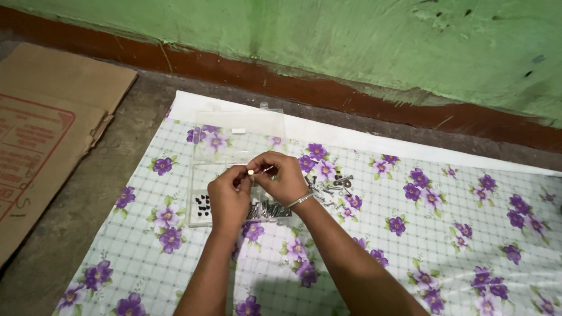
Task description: The person sits on a floral-patterned sheet on the floor and assembles small metal hardware components. They pick up screws and nuts from a plastic organizer and the sheet, then thread the nuts onto the screws by hand.
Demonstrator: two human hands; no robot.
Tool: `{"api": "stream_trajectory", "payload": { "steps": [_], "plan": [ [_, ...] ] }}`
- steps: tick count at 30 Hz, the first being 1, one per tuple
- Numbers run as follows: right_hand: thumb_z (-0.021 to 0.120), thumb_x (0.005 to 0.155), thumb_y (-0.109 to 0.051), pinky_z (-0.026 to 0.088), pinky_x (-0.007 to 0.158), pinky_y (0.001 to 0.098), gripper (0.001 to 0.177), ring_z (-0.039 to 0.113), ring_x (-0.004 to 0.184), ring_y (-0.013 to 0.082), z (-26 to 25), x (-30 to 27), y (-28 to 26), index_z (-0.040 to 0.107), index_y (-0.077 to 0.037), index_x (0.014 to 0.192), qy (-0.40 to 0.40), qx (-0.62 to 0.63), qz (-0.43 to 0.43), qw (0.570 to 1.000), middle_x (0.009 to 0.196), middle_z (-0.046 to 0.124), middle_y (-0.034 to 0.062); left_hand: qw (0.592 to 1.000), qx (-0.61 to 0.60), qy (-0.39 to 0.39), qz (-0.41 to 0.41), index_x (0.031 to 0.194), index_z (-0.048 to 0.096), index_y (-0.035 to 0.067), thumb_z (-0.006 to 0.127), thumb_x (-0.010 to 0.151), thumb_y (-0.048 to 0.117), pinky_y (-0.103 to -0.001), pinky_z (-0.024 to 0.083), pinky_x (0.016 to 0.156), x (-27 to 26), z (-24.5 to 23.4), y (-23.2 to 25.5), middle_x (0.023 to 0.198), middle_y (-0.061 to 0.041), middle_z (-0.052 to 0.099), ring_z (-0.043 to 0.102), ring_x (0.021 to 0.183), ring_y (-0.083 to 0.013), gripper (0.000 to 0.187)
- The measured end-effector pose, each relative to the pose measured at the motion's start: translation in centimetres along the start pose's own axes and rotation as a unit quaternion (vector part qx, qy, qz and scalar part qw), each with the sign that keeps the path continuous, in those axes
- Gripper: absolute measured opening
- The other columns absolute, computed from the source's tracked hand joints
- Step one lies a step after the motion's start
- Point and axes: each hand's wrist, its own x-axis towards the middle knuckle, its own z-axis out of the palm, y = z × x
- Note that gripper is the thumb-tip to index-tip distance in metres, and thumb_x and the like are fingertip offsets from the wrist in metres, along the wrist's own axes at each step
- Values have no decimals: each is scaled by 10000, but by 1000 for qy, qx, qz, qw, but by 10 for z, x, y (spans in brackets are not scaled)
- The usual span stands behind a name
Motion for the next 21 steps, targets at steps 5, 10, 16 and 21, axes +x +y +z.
{"api": "stream_trajectory", "payload": {
  "steps": [5,10,16,21],
  "plan": [
    [756,828,29,611,758,244,200,715,841,87,4,2,8,749,-35,1018,0,23,15,1000,930,749,37,1000,-20,13,11,1031,721,-2,717,833,-20,-326,566,667,3,3,-7,827,-137,759,740,710,-204,199],
    [759,833,35,600,758,244,208,698,857,80,4,1,13,747,-22,1033,6,52,21,998,937,747,35,1000,1,18,11,1108,675,24,709,828,-47,-334,570,681,3,4,-5,854,-142,766,753,742,-223,291],
    [762,845,20,596,751,244,173,708,855,89,5,2,14,752,-24,1012,-2,58,41,997,956,747,35,1000,9,-2,-10,1270,548,75,717,825,-53,-357,572,690,3,1,1,857,-147,767,760,755,-250,493],
    [772,852,1,597,764,260,127,709,851,110,4,1,10,774,-27,976,-18,48,57,997,990,727,42,1000,5,-4,9,1340,506,93,714,820,-64,-363,574,689,3,1,0,875,-150,771,759,768,-265,581]
  ]
}}
